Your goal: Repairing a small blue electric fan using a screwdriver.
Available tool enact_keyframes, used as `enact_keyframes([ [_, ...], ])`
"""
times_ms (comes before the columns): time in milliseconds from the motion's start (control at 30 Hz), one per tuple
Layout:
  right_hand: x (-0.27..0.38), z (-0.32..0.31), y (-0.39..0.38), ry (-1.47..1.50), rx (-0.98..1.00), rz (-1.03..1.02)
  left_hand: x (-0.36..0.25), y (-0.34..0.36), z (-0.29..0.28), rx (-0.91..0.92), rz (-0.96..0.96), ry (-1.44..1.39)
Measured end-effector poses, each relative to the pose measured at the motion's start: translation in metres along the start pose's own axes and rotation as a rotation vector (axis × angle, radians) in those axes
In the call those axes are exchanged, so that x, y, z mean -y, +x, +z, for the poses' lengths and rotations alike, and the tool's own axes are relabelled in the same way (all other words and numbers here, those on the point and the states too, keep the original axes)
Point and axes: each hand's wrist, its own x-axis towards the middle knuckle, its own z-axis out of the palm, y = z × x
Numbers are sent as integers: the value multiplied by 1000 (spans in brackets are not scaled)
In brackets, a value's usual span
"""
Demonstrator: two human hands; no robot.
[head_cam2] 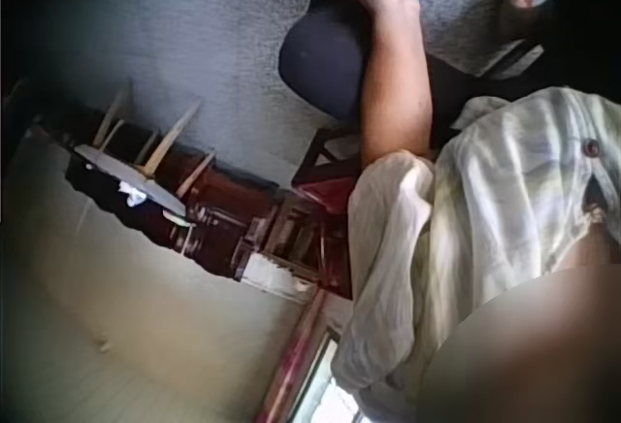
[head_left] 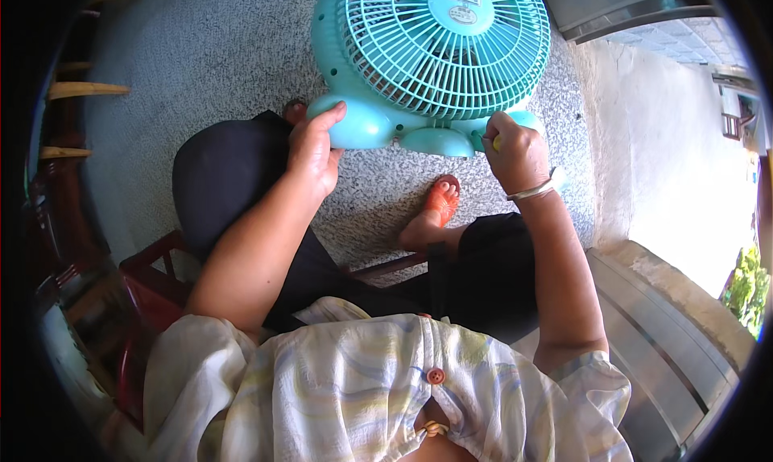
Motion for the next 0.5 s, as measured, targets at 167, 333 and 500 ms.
enact_keyframes([
  [167, 8, 2, 2, 50, -10, -8, -13, -10, 4, 15, -6, 65],
  [333, 12, 8, 4, 18, -21, -28, -12, -14, 4, -4, 26, 68],
  [500, 9, 10, 6, -47, 10, -11, -12, -17, 7, 23, 43, 46],
])
